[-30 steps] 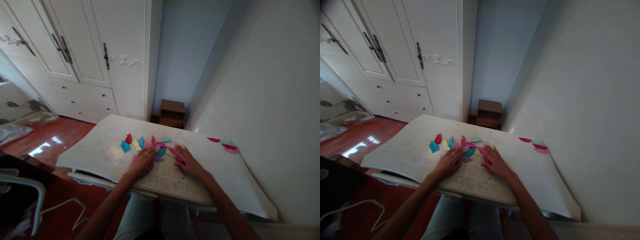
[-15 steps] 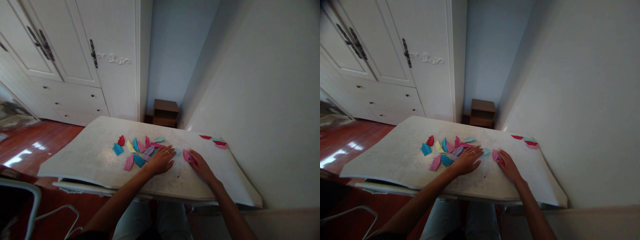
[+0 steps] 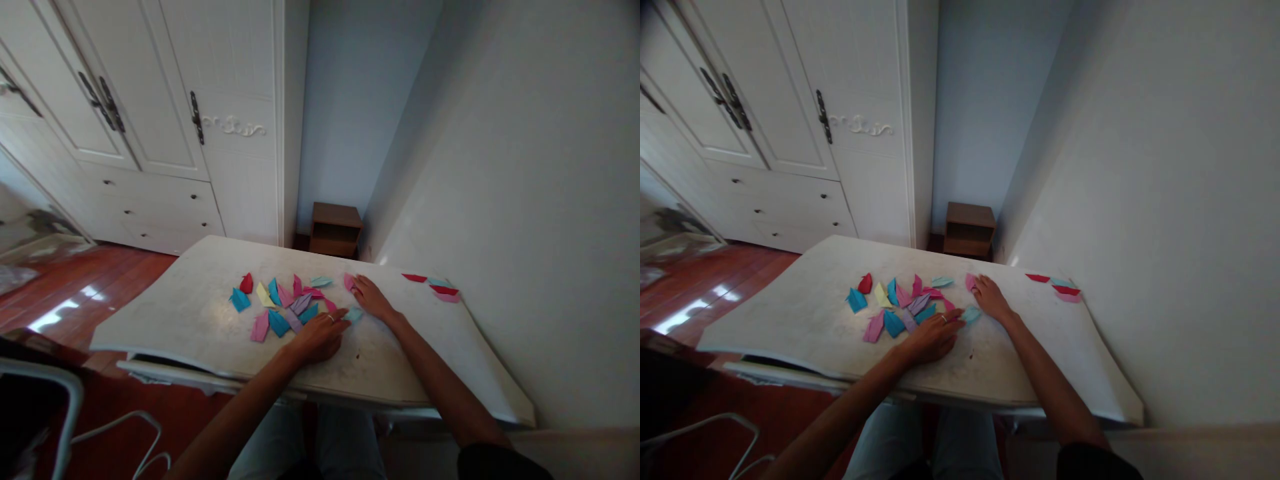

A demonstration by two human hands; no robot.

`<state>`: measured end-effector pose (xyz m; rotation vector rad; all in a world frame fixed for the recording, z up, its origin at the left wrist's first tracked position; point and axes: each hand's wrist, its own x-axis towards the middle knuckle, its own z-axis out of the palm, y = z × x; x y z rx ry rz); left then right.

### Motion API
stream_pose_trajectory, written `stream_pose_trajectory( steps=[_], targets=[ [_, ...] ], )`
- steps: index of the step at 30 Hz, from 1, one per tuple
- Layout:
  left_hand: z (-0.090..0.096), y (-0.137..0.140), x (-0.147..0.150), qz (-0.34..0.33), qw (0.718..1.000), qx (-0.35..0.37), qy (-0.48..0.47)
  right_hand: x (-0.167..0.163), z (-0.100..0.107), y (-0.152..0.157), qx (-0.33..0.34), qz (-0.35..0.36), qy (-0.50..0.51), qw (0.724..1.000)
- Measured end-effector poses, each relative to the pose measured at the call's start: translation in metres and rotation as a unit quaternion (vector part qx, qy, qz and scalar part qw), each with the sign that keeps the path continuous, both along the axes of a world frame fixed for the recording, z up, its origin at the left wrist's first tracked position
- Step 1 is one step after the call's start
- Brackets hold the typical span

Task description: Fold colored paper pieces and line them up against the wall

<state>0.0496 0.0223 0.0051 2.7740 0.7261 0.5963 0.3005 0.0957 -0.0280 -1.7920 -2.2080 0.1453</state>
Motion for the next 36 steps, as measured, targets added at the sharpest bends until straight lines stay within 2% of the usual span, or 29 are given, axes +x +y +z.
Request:
stream_pose_trajectory(
  steps=[6,11,14,18,22,25,30,34,36],
  targets=[
    [-0.006,-0.009,-0.001,0.002,0.999,0.015,-0.031,-0.032,0.007,0.045,-0.016,-0.011,-0.007,1.000],
    [-0.004,-0.018,-0.012,0.037,0.992,0.040,-0.118,-0.061,0.017,0.078,-0.029,0.005,-0.004,1.000],
    [-0.005,-0.025,-0.030,0.081,0.976,0.056,-0.193,-0.079,0.023,0.092,-0.038,0.043,0.006,0.998],
    [-0.009,-0.027,-0.062,0.186,0.942,0.097,-0.261,-0.106,0.028,0.098,-0.051,0.114,0.033,0.992],
    [-0.007,-0.023,-0.094,0.299,0.913,0.123,-0.248,-0.127,0.029,0.084,-0.058,0.172,0.072,0.981],
    [-0.005,-0.020,-0.111,0.328,0.918,0.123,-0.186,-0.126,0.031,0.069,-0.045,0.173,0.105,0.978],
    [-0.018,-0.011,-0.126,0.392,0.910,0.089,-0.103,-0.086,0.029,0.038,-0.020,0.098,0.132,0.986],
    [-0.030,0.012,-0.138,0.418,0.906,0.034,-0.047,-0.046,0.006,-0.008,-0.007,0.037,0.120,0.992],
    [-0.031,0.027,-0.144,0.410,0.912,0.006,-0.018,-0.032,-0.009,-0.032,-0.005,0.033,0.091,0.995]
  ],
)
